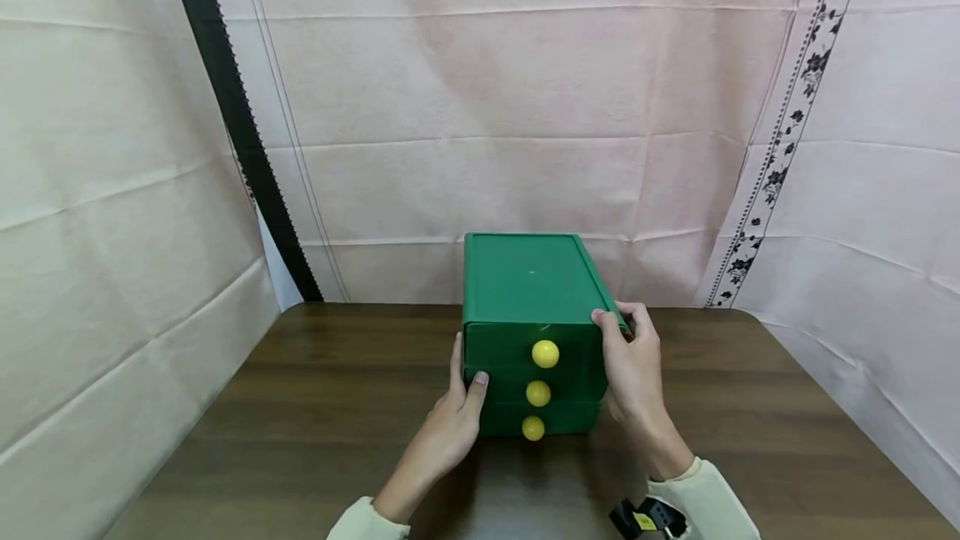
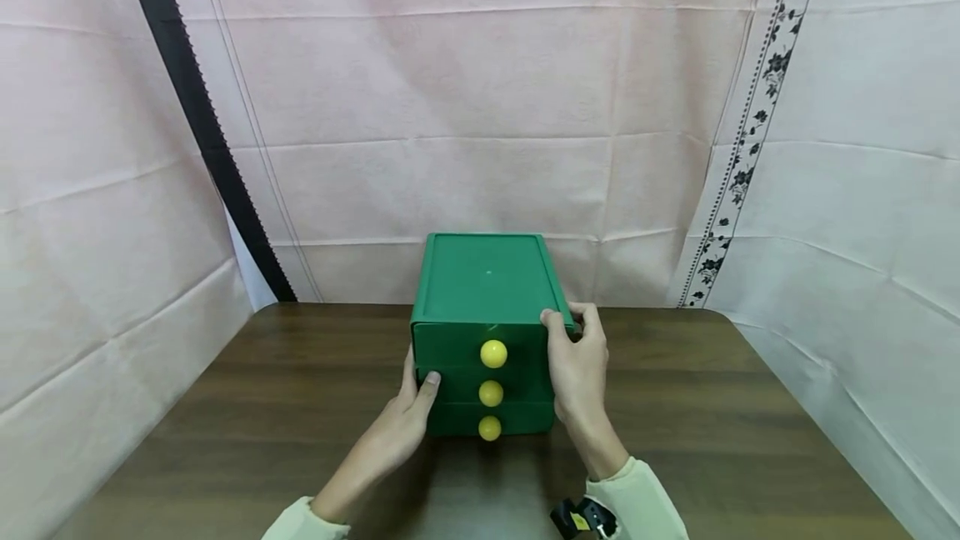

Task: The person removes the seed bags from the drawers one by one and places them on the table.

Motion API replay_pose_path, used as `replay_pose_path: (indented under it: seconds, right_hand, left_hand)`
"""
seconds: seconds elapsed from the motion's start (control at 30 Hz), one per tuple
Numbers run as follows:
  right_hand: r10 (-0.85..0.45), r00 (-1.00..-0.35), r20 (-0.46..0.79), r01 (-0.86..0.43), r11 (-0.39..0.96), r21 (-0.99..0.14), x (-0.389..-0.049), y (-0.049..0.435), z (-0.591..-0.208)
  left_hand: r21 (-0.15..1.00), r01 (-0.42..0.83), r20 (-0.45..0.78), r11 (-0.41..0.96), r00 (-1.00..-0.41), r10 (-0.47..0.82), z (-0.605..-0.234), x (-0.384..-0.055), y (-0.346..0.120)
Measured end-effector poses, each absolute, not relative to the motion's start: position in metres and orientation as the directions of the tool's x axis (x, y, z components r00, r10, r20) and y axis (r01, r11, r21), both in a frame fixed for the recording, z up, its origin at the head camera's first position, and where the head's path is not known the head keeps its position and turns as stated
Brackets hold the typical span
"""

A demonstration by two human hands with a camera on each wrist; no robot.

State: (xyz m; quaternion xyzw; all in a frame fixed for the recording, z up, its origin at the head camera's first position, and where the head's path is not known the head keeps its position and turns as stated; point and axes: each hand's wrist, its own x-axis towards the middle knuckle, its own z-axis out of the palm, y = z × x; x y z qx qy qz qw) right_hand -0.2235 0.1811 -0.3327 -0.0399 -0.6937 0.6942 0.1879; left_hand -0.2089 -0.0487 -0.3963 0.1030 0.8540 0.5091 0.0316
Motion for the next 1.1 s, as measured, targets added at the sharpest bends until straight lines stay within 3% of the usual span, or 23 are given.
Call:
replay_pose_path:
  seconds: [0.37, 0.63, 0.8, 1.1]
  right_hand:
    - [0.243, -0.948, 0.207, -0.14, 0.268, -0.953, -0.227, 0.185, -0.328]
    - [0.191, -0.945, 0.264, -0.185, 0.352, -0.917, -0.233, 0.193, -0.344]
    - [0.242, -0.908, 0.342, -0.248, 0.348, -0.904, -0.238, 0.188, -0.361]
    - [0.31, -0.812, 0.495, -0.384, 0.355, -0.852, -0.25, 0.186, -0.37]
  left_hand:
    - [0.882, 0.156, 0.059, 0.444, -0.972, 0.226, -0.404, -0.212, -0.057]
    - [0.865, 0.204, 0.034, 0.458, -0.935, 0.353, -0.401, -0.219, -0.078]
    - [0.858, 0.237, 0.028, 0.457, -0.908, 0.417, -0.389, -0.227, -0.1]
    - [0.818, 0.325, 0.19, 0.475, -0.931, 0.311, -0.353, -0.243, -0.108]
